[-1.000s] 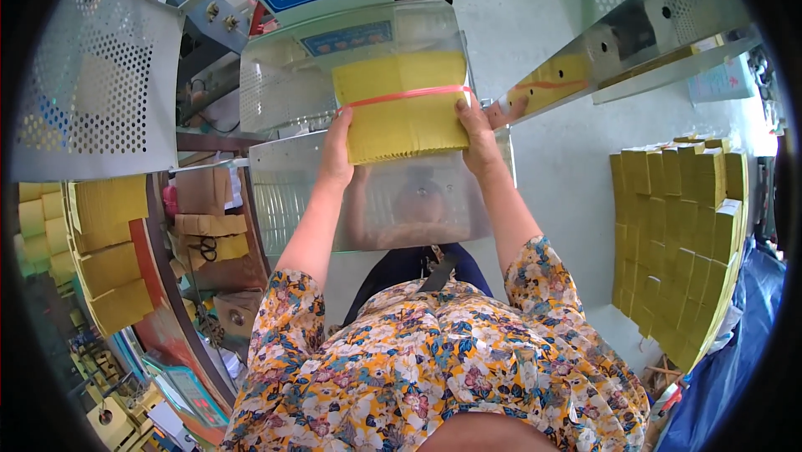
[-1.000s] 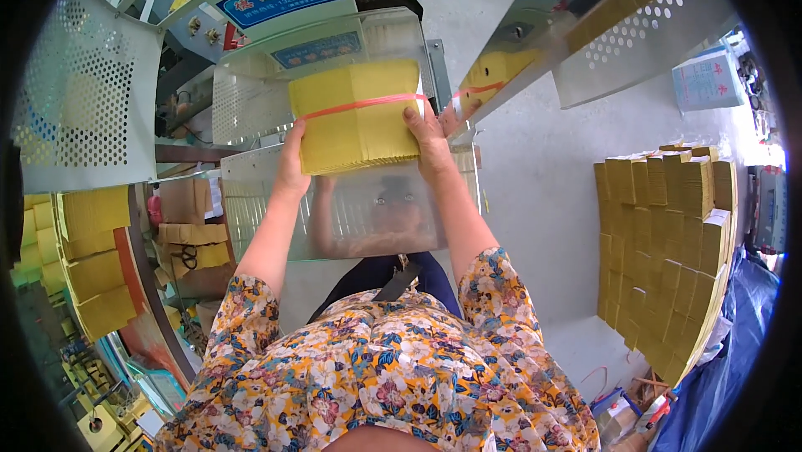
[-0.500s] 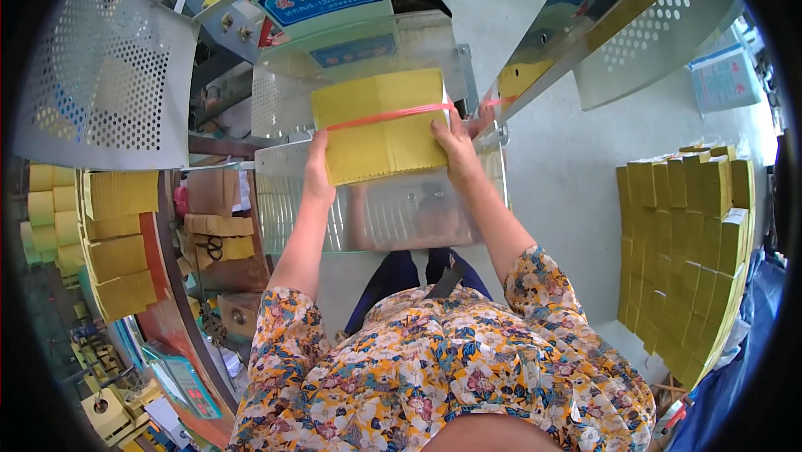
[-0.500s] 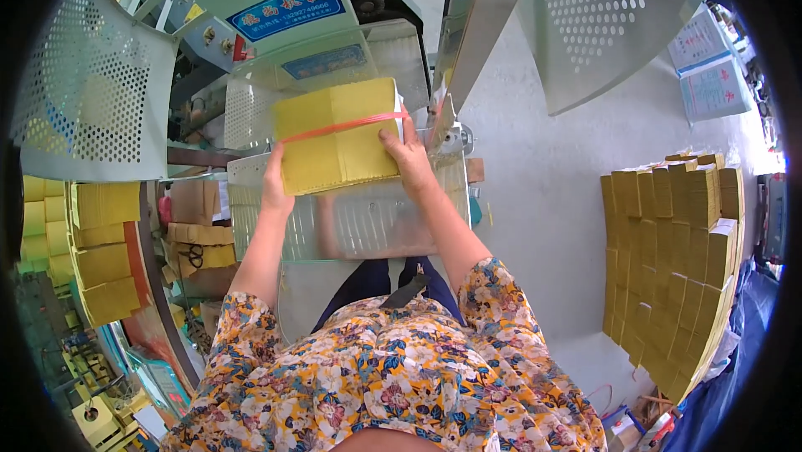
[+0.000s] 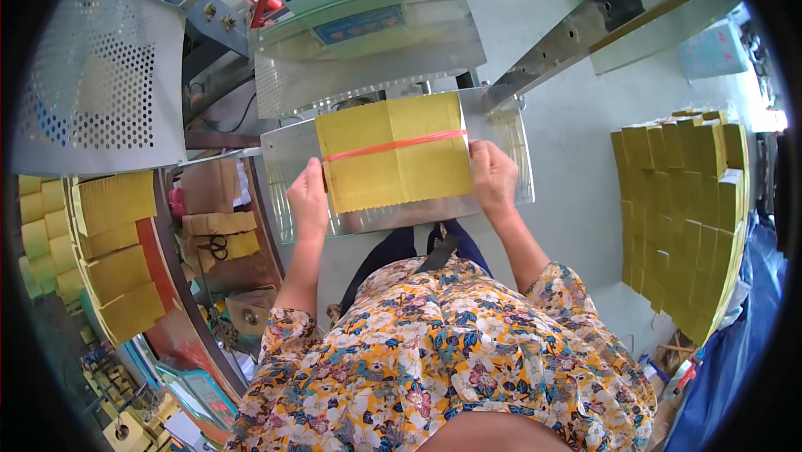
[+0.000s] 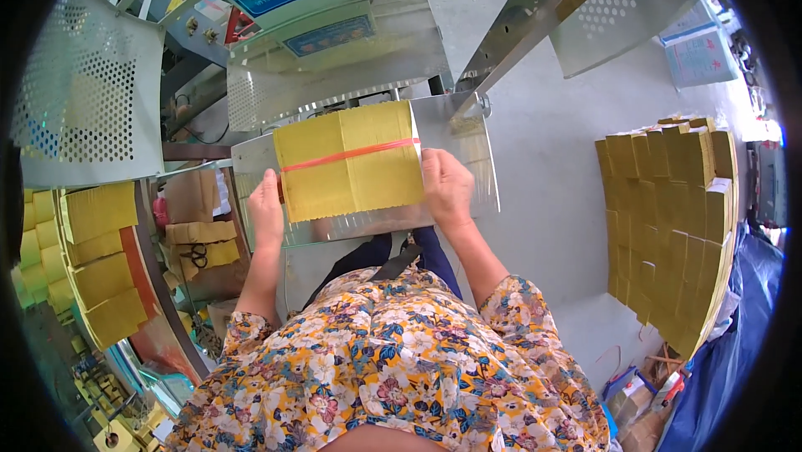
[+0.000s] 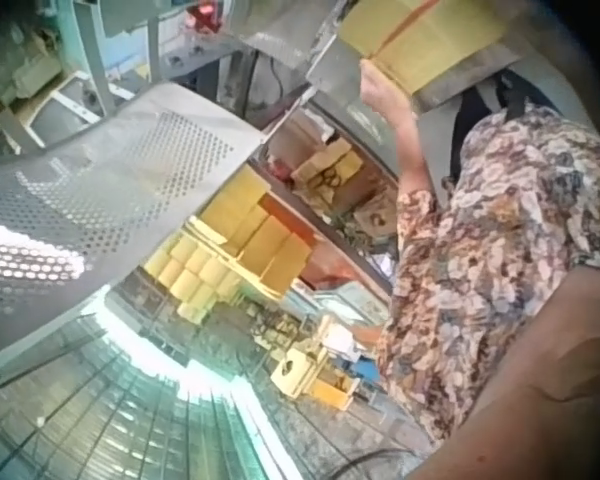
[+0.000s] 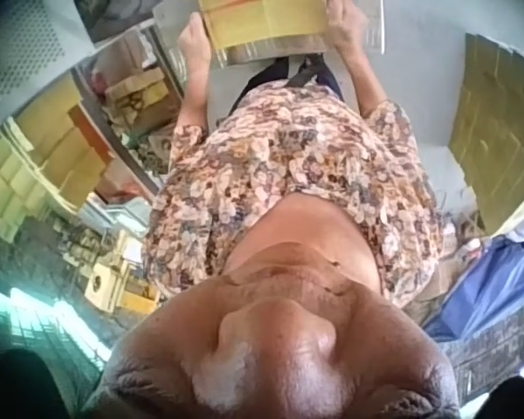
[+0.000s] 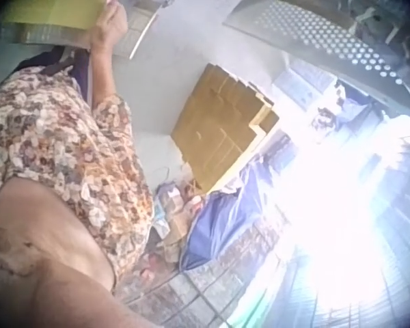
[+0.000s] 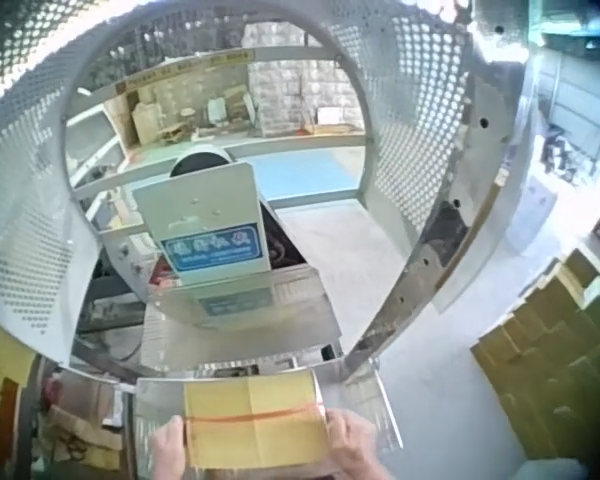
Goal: Weighing and bundling stacks of yellow paper sheets using a strapping machine.
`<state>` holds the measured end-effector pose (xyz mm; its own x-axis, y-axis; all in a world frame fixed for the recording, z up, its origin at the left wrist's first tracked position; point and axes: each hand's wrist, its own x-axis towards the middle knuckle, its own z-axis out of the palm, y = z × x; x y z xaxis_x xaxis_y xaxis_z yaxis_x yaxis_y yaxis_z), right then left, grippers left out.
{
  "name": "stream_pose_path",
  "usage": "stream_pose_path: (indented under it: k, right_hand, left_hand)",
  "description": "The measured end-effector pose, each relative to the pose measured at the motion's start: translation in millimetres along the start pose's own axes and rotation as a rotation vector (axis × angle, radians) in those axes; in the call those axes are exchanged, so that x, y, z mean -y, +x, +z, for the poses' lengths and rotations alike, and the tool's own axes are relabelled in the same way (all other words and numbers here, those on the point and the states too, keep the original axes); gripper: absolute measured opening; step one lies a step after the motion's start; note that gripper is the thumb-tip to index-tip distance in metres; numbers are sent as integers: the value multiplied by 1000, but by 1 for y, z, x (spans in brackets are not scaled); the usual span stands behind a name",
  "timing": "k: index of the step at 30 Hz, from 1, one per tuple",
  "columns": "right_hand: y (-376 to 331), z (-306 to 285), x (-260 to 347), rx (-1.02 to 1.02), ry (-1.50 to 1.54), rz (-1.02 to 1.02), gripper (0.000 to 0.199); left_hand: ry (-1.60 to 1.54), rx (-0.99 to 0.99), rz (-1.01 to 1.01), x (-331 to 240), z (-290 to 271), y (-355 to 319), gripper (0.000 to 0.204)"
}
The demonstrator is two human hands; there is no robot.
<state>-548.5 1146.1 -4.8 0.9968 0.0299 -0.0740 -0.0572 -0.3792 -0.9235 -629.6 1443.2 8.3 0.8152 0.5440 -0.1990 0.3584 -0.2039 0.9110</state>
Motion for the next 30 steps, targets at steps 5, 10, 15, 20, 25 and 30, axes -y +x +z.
stream_pose_path:
  k: [5, 10, 15, 20, 25, 30]
  right_hand:
    - [19, 3, 5, -39, 400, 17, 15]
    - [22, 17, 4, -15, 548, 136, 9]
    - [19, 23, -9, -180, 272, 97, 26]
    - [52, 52, -42, -130, 250, 377, 29]
    - [30, 41, -45, 28, 150, 278, 40]
    - [-8, -4, -63, 36, 33, 267, 39]
  left_hand:
    - [-370, 120, -18, 5, -7, 12, 21]
    - [-477, 177, -95, 14, -2, 20, 12]
    - [-470, 271, -227, 19, -9, 33, 15]
    - [-614, 396, -348, 38, -4, 60, 44]
    - [-565, 396, -280, 70, 24, 40, 45]
    - [-368, 510, -108, 123, 27, 3, 48]
